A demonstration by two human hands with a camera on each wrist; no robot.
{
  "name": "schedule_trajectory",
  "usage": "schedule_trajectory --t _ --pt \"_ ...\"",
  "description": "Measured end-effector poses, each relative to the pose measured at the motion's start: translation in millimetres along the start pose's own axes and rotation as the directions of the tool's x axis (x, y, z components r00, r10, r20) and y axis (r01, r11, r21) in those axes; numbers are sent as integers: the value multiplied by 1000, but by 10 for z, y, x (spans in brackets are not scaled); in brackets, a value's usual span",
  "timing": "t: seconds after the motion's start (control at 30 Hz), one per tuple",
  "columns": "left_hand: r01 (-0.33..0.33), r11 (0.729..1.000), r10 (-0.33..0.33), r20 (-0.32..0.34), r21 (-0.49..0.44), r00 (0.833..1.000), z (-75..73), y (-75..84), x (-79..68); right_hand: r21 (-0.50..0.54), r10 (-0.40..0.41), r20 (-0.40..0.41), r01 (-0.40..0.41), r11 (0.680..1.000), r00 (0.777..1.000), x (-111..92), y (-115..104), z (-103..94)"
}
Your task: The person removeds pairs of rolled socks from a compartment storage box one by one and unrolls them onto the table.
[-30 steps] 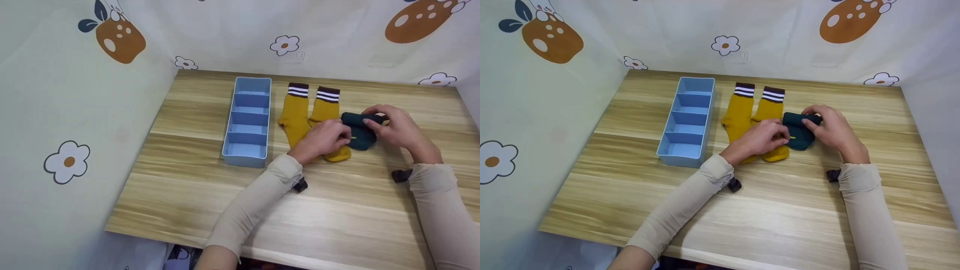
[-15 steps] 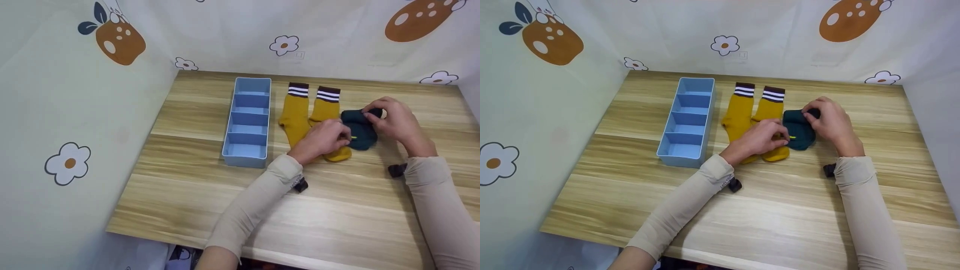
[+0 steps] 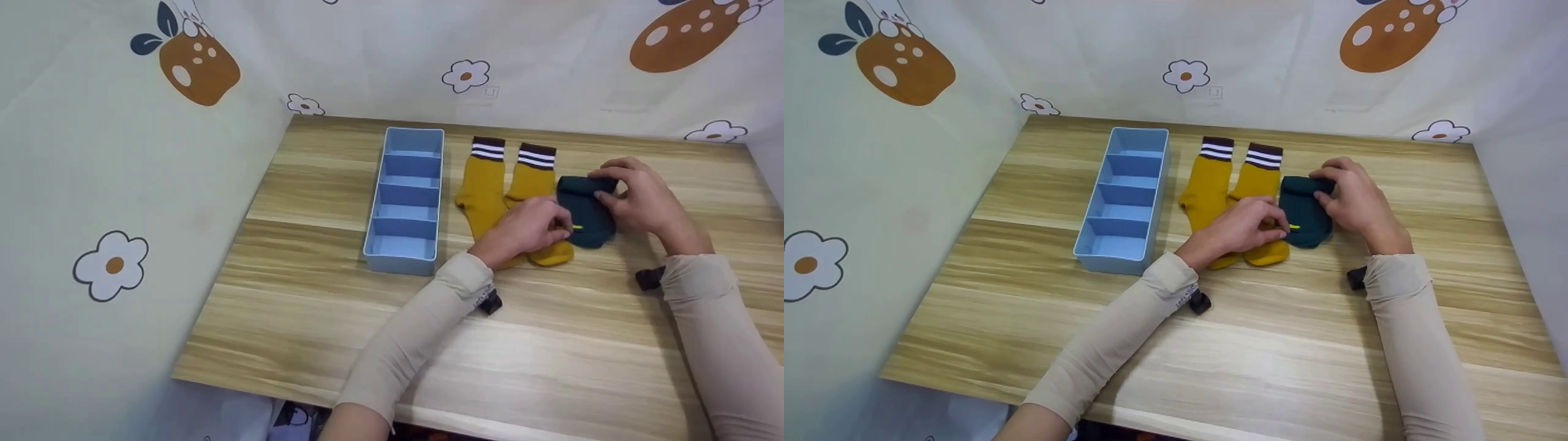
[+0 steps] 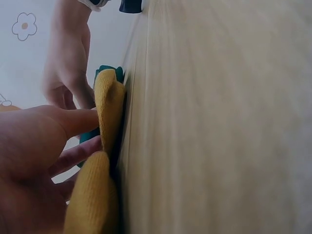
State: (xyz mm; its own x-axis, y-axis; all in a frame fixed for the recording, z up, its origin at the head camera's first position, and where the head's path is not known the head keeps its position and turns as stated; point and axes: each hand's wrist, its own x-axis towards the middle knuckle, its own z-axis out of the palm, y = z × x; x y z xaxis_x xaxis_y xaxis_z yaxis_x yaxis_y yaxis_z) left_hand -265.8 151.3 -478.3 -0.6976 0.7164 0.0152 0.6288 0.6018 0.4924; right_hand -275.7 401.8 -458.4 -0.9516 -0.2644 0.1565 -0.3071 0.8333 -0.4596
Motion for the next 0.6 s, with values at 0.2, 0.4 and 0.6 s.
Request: schedule_trajectory --t 0.2,0.4,0.6 --pt "34 999 -34 12 -26 999 -15 2 -13 29 66 68 -68 997 996 62 -9 -11" --pt "44 999 -44 12 -16 999 -11 15 -11 23 99 103 -102 995 990 136 5 -12" --pt "59 998 -59 15 9 998 2 38 -4 63 172 64 -176 982 983 228 27 -22"
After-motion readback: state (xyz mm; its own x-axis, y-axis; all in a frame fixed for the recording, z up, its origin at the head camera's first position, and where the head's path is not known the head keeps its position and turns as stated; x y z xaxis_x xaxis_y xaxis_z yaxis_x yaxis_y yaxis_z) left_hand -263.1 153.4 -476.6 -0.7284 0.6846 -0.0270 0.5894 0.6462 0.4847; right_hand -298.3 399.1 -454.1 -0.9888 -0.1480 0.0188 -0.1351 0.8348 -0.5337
